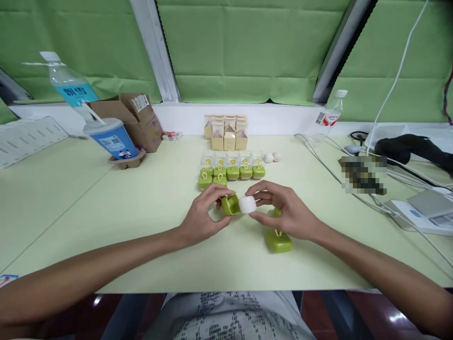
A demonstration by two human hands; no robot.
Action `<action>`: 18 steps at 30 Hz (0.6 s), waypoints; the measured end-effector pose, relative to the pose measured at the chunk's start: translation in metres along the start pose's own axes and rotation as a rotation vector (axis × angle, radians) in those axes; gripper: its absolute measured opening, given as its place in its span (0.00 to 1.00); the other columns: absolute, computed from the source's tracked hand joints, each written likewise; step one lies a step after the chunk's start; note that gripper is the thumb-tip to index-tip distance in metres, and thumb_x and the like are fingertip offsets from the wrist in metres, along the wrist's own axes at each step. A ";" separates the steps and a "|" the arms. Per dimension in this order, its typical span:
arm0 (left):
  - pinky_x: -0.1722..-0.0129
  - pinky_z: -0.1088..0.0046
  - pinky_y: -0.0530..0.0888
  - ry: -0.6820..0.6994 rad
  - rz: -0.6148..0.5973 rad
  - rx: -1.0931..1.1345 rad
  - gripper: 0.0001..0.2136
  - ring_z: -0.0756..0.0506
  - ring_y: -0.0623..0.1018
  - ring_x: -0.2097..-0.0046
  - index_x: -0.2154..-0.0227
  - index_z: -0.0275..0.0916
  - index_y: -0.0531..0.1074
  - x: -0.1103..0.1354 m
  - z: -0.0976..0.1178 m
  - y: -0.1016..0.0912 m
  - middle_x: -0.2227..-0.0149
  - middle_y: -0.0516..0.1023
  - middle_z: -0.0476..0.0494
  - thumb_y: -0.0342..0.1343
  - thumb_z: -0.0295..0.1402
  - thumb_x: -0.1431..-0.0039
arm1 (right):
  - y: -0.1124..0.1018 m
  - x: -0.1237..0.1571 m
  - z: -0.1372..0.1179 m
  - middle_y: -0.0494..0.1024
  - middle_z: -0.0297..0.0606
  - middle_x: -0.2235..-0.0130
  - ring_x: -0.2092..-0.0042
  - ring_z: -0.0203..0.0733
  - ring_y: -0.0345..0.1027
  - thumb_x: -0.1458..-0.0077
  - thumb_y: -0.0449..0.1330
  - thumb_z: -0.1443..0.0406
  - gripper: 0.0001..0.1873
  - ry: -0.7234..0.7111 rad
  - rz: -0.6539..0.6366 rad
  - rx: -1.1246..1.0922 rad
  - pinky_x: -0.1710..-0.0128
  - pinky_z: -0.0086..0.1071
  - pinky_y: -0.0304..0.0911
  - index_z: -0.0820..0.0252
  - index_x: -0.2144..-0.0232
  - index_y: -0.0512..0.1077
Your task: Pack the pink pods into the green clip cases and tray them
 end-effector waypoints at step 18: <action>0.53 0.64 0.86 0.164 0.047 0.043 0.27 0.42 0.84 0.48 0.36 0.46 0.75 0.003 0.010 -0.004 0.46 0.82 0.38 0.72 0.31 0.37 | 0.005 0.004 -0.010 0.85 0.41 0.48 0.48 0.47 0.81 0.30 0.67 0.67 0.22 -0.223 -0.048 0.329 0.49 0.45 0.80 0.44 0.37 0.79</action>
Point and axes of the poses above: each hand's wrist, its own x-axis away from the middle knuckle, its own y-axis out of the palm, z = x × y, the point moved 6 cm from there along -x, towards the middle knuckle
